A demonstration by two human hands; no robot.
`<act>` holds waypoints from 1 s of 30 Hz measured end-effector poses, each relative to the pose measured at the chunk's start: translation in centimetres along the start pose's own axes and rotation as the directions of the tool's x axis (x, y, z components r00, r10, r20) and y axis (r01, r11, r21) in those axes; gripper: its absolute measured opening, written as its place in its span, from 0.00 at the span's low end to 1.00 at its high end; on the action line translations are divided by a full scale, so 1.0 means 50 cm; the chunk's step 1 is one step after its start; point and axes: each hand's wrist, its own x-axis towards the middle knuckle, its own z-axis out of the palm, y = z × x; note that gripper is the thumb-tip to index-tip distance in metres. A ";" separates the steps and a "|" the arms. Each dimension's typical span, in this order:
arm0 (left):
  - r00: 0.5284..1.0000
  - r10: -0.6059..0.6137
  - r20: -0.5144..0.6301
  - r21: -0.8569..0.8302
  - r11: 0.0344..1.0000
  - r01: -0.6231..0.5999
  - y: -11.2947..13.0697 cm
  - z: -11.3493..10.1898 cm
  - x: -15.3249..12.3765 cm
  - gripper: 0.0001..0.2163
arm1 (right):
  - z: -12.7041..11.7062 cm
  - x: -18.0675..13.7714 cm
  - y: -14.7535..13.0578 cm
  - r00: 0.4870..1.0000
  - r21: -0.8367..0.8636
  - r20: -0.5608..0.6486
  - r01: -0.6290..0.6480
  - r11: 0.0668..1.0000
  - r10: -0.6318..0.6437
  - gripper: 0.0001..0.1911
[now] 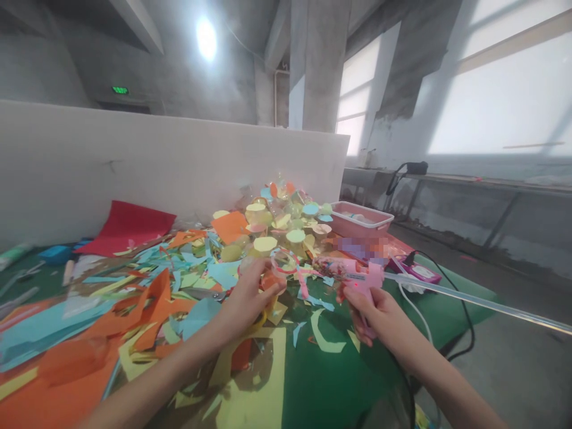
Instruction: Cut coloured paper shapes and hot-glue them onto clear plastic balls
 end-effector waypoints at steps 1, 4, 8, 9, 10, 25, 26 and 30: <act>1.000 -0.002 -0.002 0.007 1.000 0.002 -0.001 0.000 0.000 0.11 | 0.000 0.000 0.000 1.000 0.000 0.002 -0.002 1.000 0.002 0.29; 1.000 -0.013 0.004 0.026 1.000 0.013 -0.003 0.002 -0.001 0.11 | 0.001 0.001 0.004 1.000 -0.007 0.009 -0.011 1.000 0.011 0.29; 1.000 -0.003 0.003 0.024 1.000 0.003 -0.008 0.003 0.000 0.11 | -0.001 0.003 0.016 0.999 -0.019 0.036 0.002 1.000 -0.002 0.28; 1.000 -0.003 -0.003 0.027 1.000 0.003 -0.009 0.003 0.001 0.11 | -0.002 0.003 0.019 0.999 -0.021 0.040 0.004 1.000 -0.004 0.27; 1.000 -0.003 -0.011 0.032 0.999 0.003 -0.011 0.003 0.001 0.12 | -0.002 0.004 0.022 0.999 -0.023 0.043 0.005 1.000 -0.004 0.27; 1.000 -0.004 -0.023 0.067 0.998 0.005 -0.008 -0.003 0.002 0.11 | -0.002 0.007 0.037 0.998 -0.045 0.058 0.002 0.999 0.000 0.24; 1.000 0.001 -0.021 0.067 0.998 0.001 -0.010 -0.003 0.002 0.11 | -0.001 0.007 0.036 0.998 -0.051 0.058 0.000 0.999 0.003 0.24; 1.000 -0.002 -0.022 0.069 0.998 0.003 -0.016 -0.001 0.002 0.11 | -0.001 0.004 0.031 0.999 -0.063 0.050 0.000 0.998 0.003 0.25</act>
